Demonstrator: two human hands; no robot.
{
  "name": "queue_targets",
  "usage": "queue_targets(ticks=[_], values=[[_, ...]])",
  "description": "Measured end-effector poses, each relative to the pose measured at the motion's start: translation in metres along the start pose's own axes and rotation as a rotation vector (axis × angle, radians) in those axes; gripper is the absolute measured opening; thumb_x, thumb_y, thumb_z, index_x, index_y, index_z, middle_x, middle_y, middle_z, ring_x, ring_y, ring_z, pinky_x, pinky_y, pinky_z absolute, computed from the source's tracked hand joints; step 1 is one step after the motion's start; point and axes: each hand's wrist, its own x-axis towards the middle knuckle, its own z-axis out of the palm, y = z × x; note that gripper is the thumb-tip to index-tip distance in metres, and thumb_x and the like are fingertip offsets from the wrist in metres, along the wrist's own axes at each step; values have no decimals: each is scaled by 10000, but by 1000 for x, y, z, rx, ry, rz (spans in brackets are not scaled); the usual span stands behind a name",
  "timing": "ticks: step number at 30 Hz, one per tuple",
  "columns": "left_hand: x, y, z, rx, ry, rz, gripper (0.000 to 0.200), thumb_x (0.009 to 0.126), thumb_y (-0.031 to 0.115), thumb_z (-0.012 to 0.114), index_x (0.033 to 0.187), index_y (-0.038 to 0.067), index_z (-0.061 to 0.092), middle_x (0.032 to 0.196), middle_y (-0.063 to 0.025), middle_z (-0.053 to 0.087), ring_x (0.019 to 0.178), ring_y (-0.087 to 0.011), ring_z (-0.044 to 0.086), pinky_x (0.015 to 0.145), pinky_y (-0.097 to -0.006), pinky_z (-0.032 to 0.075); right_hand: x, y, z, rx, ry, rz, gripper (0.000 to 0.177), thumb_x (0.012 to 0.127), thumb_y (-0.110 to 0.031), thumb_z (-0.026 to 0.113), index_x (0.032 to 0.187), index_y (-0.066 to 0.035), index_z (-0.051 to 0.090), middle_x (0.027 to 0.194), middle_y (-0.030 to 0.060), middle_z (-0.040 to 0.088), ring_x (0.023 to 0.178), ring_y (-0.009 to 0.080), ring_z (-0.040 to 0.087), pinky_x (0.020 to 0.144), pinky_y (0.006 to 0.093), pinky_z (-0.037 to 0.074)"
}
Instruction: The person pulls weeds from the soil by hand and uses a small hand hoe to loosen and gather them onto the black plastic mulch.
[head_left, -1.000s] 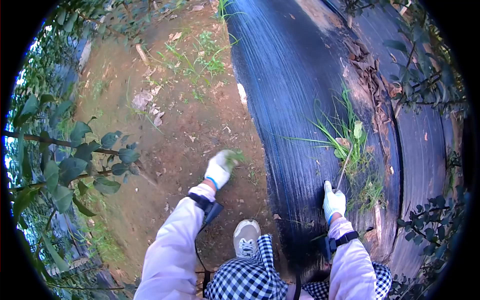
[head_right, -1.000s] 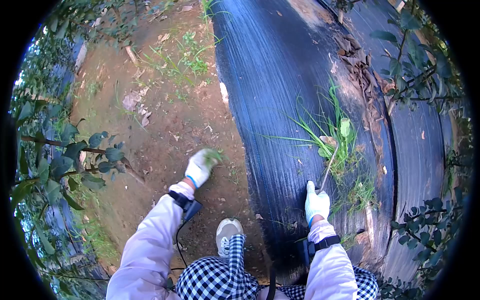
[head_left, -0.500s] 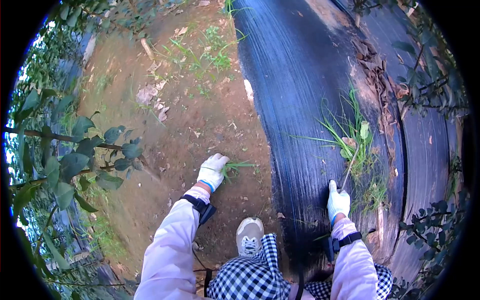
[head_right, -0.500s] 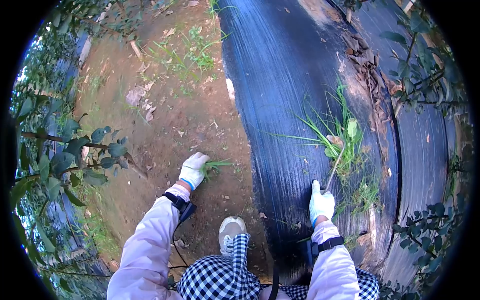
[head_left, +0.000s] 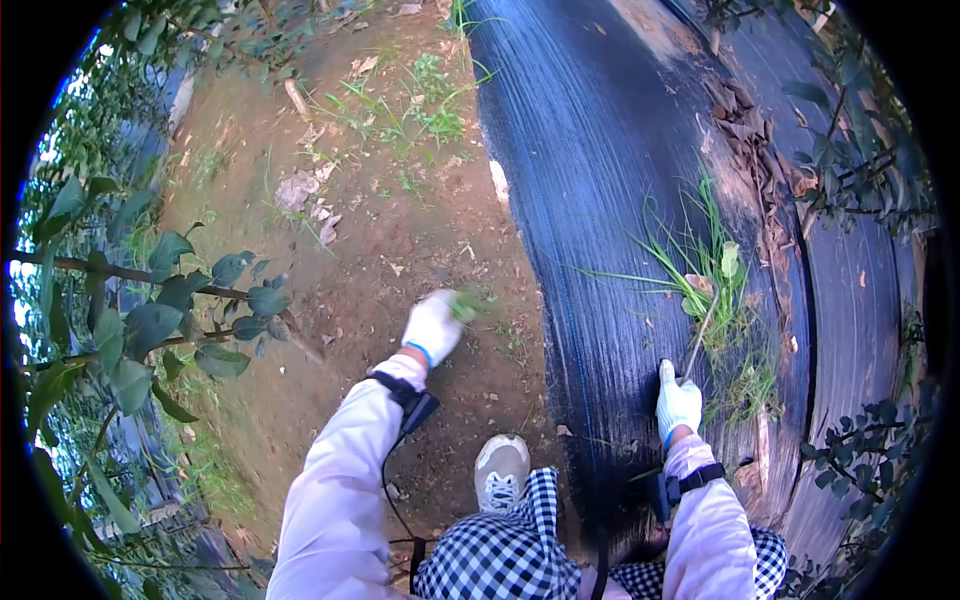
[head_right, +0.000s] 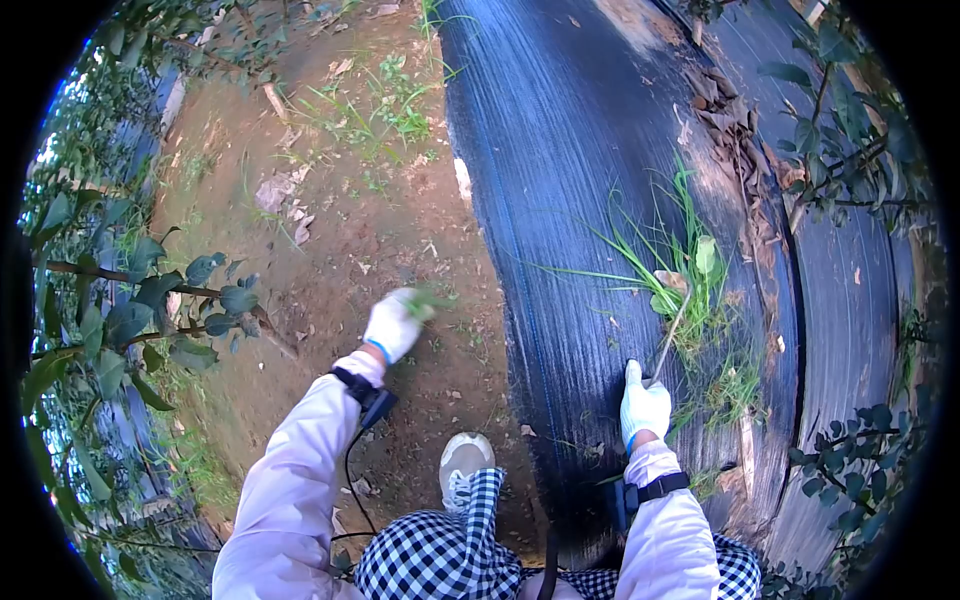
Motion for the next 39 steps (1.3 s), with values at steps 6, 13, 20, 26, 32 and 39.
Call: queue_targets(ticks=[6,13,20,26,32,39], values=[[-60,-43,-41,22,-20,61,283,797,194,743,1040,90,643,951,-141,653,851,-315,656,756,-381,537,-6,-4,-1,-18,20,-5,564,869,-535,617,831,26,655,816,222,682,809,364,666,783,428,488],[-78,-39,3,290,-24,349,316,743,88,740,1037,95,626,977,-144,596,886,-351,607,736,-395,526,-5,-4,-3,-37,7,-19,571,869,-543,611,835,25,658,824,218,685,820,361,667,787,430,487],[-51,5,-5,228,-36,472,461,693,193,774,1126,132,628,1089,-171,571,989,-373,575,814,-430,518,5,6,6,-5,-8,2,585,875,-553,594,874,28,669,868,229,688,857,368,668,813,428,488],[-36,-18,27,-15,-50,372,324,704,132,747,991,101,600,1044,-140,576,989,-388,567,805,-452,507,-3,-2,0,-70,18,-20,590,875,-556,589,880,29,667,885,234,688,877,381,665,825,435,486],[-15,39,30,372,-89,526,374,745,75,692,1100,154,606,1086,-167,566,988,-393,570,813,-433,513,-1,2,0,-44,-27,18,574,873,-545,599,889,24,669,865,227,686,865,374,664,817,431,486],[-13,128,39,-406,46,100,242,829,98,638,1062,50,593,1011,-155,639,952,-306,627,779,-431,511,-3,-11,-37,-5,163,-146,486,911,-474,589,851,6,633,763,171,657,721,297,632,729,415,482]])
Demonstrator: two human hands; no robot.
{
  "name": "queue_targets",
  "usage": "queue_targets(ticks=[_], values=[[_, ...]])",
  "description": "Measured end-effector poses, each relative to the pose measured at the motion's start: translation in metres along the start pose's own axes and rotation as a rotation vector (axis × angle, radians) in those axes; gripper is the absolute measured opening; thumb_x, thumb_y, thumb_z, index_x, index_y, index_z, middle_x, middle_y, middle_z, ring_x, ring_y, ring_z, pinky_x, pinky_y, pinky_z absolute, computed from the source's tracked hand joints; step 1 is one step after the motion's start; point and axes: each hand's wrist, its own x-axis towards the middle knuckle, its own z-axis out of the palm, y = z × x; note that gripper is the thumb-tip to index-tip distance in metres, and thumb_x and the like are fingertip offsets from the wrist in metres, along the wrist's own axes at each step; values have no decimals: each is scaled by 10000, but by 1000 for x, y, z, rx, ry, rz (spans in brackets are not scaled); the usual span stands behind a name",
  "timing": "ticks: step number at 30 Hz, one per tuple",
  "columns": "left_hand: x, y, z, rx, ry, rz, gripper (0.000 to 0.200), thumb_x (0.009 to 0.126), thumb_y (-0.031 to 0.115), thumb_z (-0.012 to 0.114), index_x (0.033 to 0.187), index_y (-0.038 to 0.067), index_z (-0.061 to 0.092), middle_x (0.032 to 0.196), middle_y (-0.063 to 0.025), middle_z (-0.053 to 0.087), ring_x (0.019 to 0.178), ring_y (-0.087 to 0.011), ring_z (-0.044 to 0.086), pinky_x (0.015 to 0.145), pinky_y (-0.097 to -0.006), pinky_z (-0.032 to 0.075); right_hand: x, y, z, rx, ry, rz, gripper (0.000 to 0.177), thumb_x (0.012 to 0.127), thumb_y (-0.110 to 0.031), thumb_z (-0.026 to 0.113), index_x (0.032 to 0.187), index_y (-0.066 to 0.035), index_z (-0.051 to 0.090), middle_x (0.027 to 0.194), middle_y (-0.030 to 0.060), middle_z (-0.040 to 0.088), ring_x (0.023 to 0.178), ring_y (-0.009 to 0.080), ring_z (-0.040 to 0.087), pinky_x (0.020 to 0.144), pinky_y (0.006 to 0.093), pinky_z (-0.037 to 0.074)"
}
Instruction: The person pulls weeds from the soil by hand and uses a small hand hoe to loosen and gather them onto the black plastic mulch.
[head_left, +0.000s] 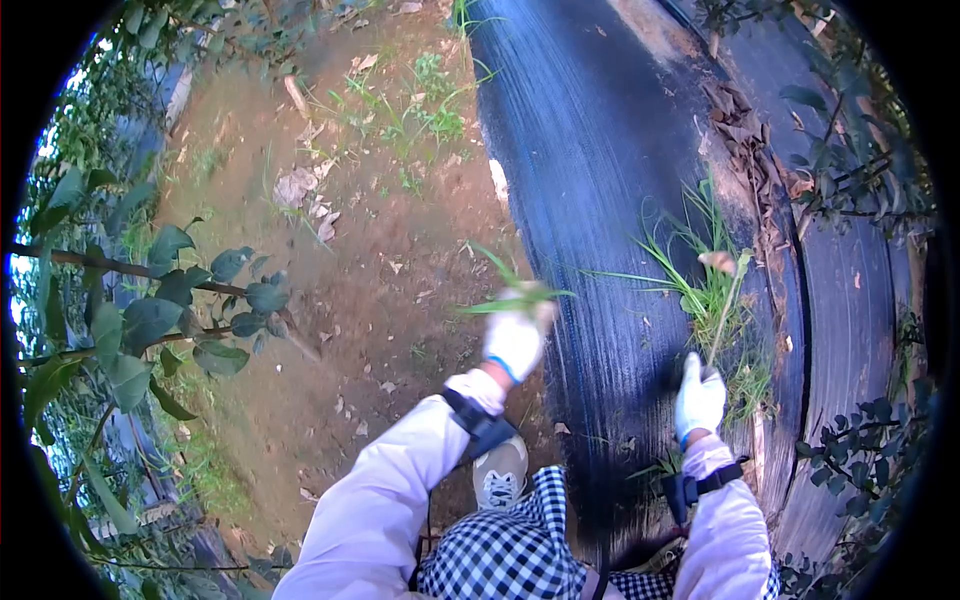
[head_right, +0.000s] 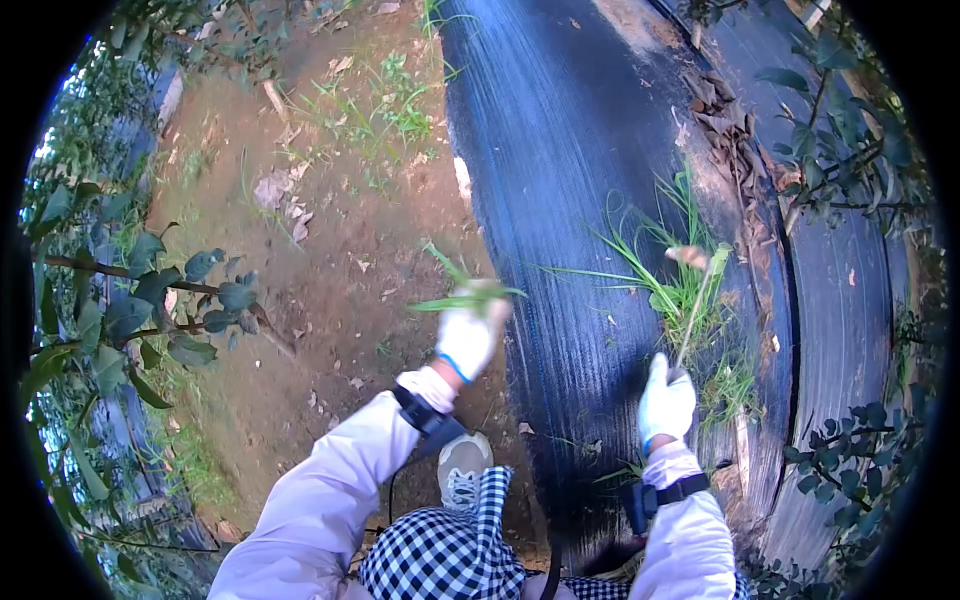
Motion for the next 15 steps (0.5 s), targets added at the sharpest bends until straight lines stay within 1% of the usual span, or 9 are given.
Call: queue_targets(ticks=[1,2,3,6,7,8,10,11,15], values=[[-9,18,25,-362,-155,83,500,813,93,663,1283,60,496,1221,-175,578,1067,-288,598,872,-404,510,1,-12,-13,17,13,-52,463,922,-459,582,832,-6,623,727,143,638,669,261,598,686,399,473],[-16,51,30,-418,-453,52,786,786,109,700,1458,78,294,1405,-188,448,1149,-281,562,957,-389,484,2,-24,-25,39,56,-114,453,925,-456,583,821,-16,616,704,118,623,638,233,574,655,383,465],[-17,67,30,-312,-662,14,953,758,146,753,1501,63,162,1442,-225,381,1221,-320,536,984,-411,478,14,-24,-36,44,53,-199,450,925,-456,584,822,-19,617,703,117,624,630,235,570,648,380,464],[-11,35,27,-32,-515,241,708,765,186,744,1386,59,428,1293,-203,520,1075,-310,612,930,-386,504,19,-52,-91,-192,102,-307,445,922,-455,585,839,-19,625,727,142,642,642,258,601,646,382,472],[-9,21,12,6,-458,153,526,780,218,735,1244,41,564,1163,-169,589,993,-285,631,884,-382,519,27,-45,-100,-242,143,-353,440,922,-450,582,843,-19,627,721,160,646,657,294,632,634,402,475],[-10,1,-2,66,-316,155,474,771,212,742,1187,39,597,1101,-157,606,974,-281,633,848,-378,528,27,-40,-114,-329,166,-392,431,915,-442,591,844,-18,623,691,165,639,643,326,644,603,426,472],[-9,-33,-32,312,-188,188,532,729,259,766,1191,54,600,1143,-179,590,1075,-349,570,929,-412,477,31,-19,-130,-422,208,-490,411,903,-424,609,815,-23,615,650,161,618,595,347,623,567,435,460],[-9,-42,-40,385,-187,229,553,707,293,776,1189,79,608,1165,-185,584,1131,-370,528,976,-425,443,27,-15,-136,-438,174,-475,398,888,-398,631,760,-22,603,633,165,605,576,358,611,552,430,457],[-6,-65,-34,630,-422,393,302,755,205,716,1030,99,649,1034,-117,616,1044,-348,559,883,-441,474,16,6,-142,-591,109,-613,330,816,-323,676,666,-44,585,641,169,582,613,371,592,576,469,459]])
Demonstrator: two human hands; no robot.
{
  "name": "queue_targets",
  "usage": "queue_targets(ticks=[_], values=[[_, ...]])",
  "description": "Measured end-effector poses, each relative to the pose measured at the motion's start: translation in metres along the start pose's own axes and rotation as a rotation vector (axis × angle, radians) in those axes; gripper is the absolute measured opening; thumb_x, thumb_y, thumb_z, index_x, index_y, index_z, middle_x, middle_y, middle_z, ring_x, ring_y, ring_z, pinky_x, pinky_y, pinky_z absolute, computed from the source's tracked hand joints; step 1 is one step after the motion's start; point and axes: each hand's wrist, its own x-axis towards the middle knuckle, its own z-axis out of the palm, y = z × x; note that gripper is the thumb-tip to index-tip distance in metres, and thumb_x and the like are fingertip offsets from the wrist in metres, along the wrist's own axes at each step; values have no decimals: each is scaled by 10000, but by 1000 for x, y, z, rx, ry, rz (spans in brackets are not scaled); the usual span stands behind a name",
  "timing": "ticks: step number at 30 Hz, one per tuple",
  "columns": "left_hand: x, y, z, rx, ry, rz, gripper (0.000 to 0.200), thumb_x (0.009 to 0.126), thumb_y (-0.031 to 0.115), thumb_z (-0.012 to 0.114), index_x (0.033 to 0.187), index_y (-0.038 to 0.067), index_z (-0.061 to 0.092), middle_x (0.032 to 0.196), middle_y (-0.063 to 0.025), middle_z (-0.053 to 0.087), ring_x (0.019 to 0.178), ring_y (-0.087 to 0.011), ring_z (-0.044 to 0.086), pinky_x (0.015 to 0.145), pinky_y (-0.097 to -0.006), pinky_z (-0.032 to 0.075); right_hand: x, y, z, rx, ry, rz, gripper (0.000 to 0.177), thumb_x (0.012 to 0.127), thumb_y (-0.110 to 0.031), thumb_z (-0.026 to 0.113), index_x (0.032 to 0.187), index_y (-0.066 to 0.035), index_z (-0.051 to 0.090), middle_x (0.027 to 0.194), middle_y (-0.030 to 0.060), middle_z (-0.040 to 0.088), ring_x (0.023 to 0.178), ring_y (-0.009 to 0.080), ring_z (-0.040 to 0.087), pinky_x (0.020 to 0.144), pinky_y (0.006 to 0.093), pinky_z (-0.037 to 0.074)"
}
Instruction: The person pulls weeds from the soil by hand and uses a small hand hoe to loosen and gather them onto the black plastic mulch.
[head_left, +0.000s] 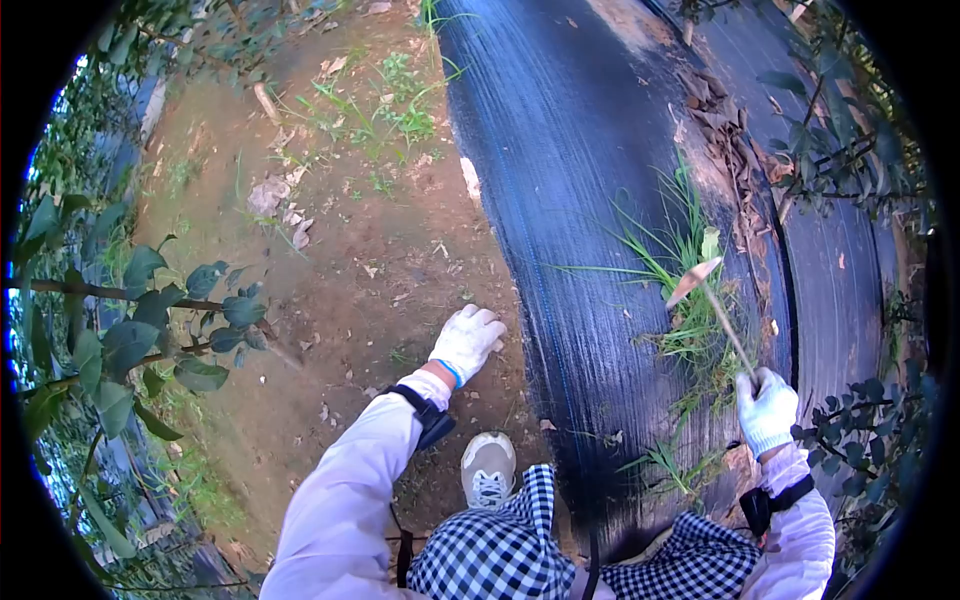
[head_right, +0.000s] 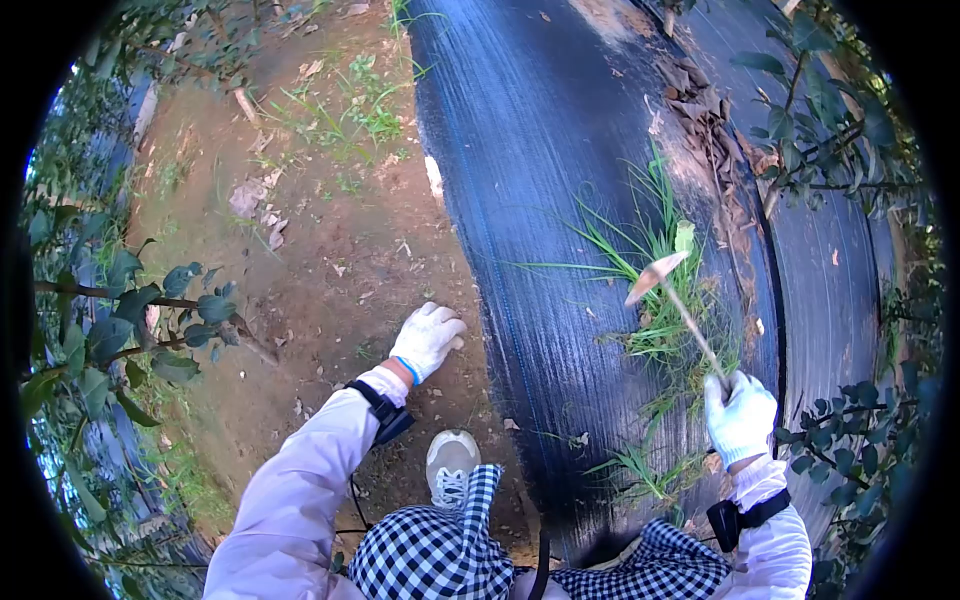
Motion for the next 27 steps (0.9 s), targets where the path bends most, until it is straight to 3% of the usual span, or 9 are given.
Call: queue_targets(ticks=[2,5,10,13,16,19,22,25,27], values=[[11,-2,7,17,-34,-45,211,767,174,696,956,90,654,966,-103,625,1006,-344,569,852,-440,482,-9,5,0,-35,-8,-69,334,809,-324,680,653,-45,585,634,167,578,611,369,590,572,466,458],[5,-7,-1,-423,260,-273,168,769,178,697,897,78,652,890,-108,625,987,-351,578,845,-429,490,-23,14,-5,-22,-25,-91,333,795,-301,690,616,-47,572,612,161,558,600,360,580,560,465,449],[7,23,0,-77,41,-7,305,769,246,716,1040,131,635,1131,-108,565,1085,-357,529,882,-441,474,-23,20,1,29,-14,-32,327,789,-289,700,620,-34,585,597,165,557,591,355,579,560,459,453],[22,18,14,-22,-65,21,198,783,192,690,965,122,655,997,-116,612,974,-335,589,843,-410,493,-18,8,14,75,22,-12,316,813,-314,696,695,-28,632,628,174,592,598,359,596,567,456,465],[13,-2,6,-423,262,-188,132,808,150,644,922,82,641,937,-137,623,923,-361,606,817,-438,488,-21,2,14,163,-47,86,317,832,-323,692,729,-27,644,621,167,588,593,345,601,562,433,464],[-5,-6,-7,-233,66,-93,216,802,179,672,999,104,628,1017,-142,602,989,-349,586,845,-432,496,-24,-13,5,228,-127,144,321,847,-321,686,738,-22,645,617,165,586,585,336,600,558,416,459],[-9,17,4,100,51,7,292,773,219,691,1051,157,624,1031,-116,592,1039,-343,565,847,-443,504,-26,-25,4,244,-168,142,325,856,-312,678,740,-12,638,625,173,596,584,332,603,557,413,459],[-3,9,23,144,-142,15,334,762,268,693,1075,173,627,1033,-100,595,1028,-339,570,841,-443,505,-24,-30,3,257,-174,110,324,851,-310,681,731,-11,637,625,175,595,583,334,601,559,416,459],[-4,-2,23,6,-1,-64,278,792,241,660,1045,128,640,1002,-116,626,997,-343,593,823,-429,506,-23,-30,2,237,-151,82,318,841,-300,690,718,-12,636,622,174,591,586,334,599,562,419,458]])
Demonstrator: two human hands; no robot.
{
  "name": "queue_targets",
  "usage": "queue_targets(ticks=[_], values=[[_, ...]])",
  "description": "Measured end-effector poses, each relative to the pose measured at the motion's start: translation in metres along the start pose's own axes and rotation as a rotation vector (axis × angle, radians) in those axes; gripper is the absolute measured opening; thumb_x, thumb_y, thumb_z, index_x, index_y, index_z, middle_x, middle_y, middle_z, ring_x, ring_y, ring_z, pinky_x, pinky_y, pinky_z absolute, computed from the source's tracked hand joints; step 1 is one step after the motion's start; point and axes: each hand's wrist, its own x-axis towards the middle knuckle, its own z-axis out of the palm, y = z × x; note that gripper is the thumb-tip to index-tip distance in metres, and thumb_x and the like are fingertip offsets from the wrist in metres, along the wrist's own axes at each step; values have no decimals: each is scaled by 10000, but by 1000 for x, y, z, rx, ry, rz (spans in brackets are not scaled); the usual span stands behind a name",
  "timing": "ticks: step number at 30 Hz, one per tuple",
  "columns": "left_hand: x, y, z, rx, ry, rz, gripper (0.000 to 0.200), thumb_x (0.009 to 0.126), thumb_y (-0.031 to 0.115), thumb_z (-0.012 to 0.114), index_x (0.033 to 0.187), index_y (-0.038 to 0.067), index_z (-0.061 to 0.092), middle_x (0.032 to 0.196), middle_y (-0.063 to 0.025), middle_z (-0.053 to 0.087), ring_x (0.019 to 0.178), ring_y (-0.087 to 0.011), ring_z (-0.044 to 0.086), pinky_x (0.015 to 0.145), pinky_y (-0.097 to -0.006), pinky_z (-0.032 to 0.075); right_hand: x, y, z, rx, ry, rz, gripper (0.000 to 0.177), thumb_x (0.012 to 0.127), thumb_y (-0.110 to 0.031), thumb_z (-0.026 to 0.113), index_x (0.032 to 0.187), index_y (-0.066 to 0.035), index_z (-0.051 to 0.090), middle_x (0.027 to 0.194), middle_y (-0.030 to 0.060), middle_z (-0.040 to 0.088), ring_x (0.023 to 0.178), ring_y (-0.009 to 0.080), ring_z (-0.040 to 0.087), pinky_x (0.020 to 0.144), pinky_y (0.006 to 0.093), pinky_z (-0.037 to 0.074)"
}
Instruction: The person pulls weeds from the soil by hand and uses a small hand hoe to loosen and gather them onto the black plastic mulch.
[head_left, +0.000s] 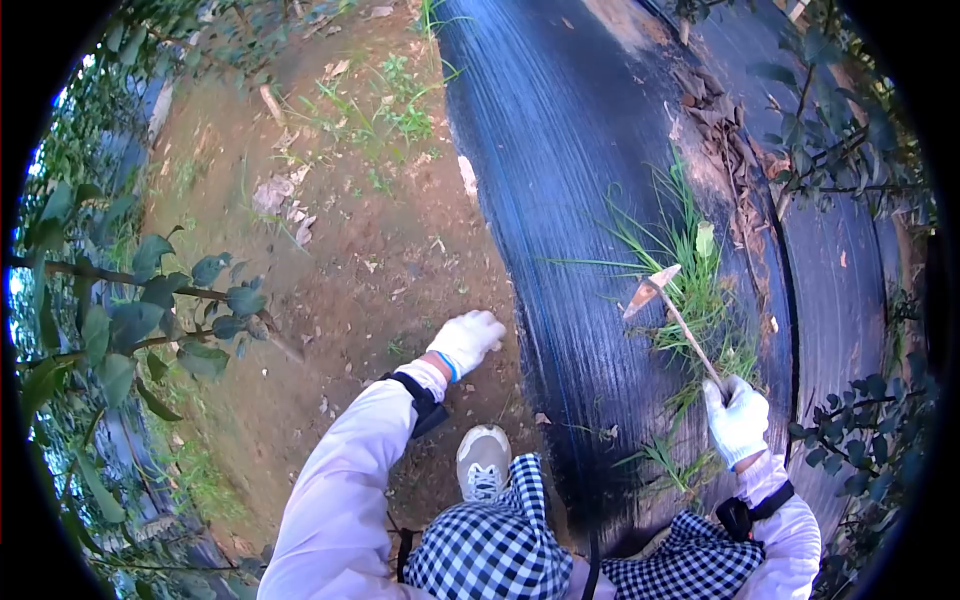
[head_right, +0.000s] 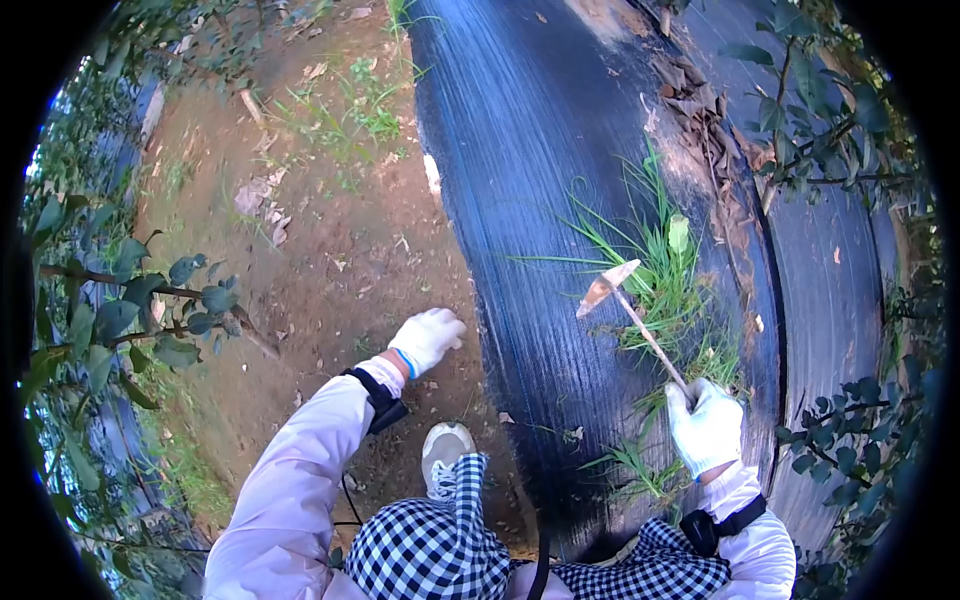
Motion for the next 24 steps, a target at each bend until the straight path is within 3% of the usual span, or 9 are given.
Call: queue_targets(ticks=[4,6,9,12,13,16,19,22,24], values=[[-24,-24,-46,-364,624,-439,175,829,148,602,970,52,641,930,-159,660,919,-328,631,808,-381,501,-1,8,4,38,46,12,320,832,-300,703,711,-13,627,609,165,580,558,329,586,543,417,447],[-57,-63,-61,-399,667,-547,173,836,147,612,972,42,634,895,-151,664,853,-288,641,791,-361,503,-1,10,5,29,14,77,338,844,-315,696,718,-10,621,610,161,582,536,314,575,533,412,442],[-108,-87,-64,-357,520,-718,163,855,142,625,977,34,616,845,-102,657,796,-203,618,767,-326,495,2,15,11,40,16,112,338,864,-322,676,732,-15,619,584,148,577,505,279,565,525,408,439],[-127,-79,-47,-143,317,-518,361,758,195,759,1060,67,609,1051,-124,627,982,-300,613,859,-375,495,5,9,11,39,20,113,329,869,-319,671,744,-19,620,571,140,571,484,261,546,515,398,433],[-123,-74,-40,13,358,-304,439,718,221,784,1095,88,600,1099,-120,592,1053,-361,570,886,-404,482,7,5,9,34,10,114,328,870,-319,671,746,-20,620,571,138,570,484,258,543,514,396,431],[-121,-91,-22,37,250,-338,268,762,169,729,992,77,627,1018,-133,621,1021,-371,579,866,-424,484,8,2,11,56,37,81,326,872,-320,670,748,-22,622,566,130,564,483,252,534,510,393,427],[-106,-86,-29,-246,346,-520,179,788,127,687,941,60,622,935,-141,629,957,-363,599,845,-413,492,11,4,12,37,40,46,326,875,-324,667,753,-24,623,565,123,560,485,249,528,510,393,424],[-78,-58,-57,-389,445,-552,173,797,115,672,950,54,619,878,-142,624,912,-362,611,829,-395,498,7,4,10,40,35,81,327,875,-324,668,753,-24,623,565,120,560,484,243,522,510,392,423],[-65,-64,-48,-161,371,-287,278,781,167,703,1026,70,618,979,-147,607,981,-353,595,868,-422,487,11,4,9,45,41,81,326,873,-322,669,753,-22,622,564,118,559,481,238,515,509,390,420]])
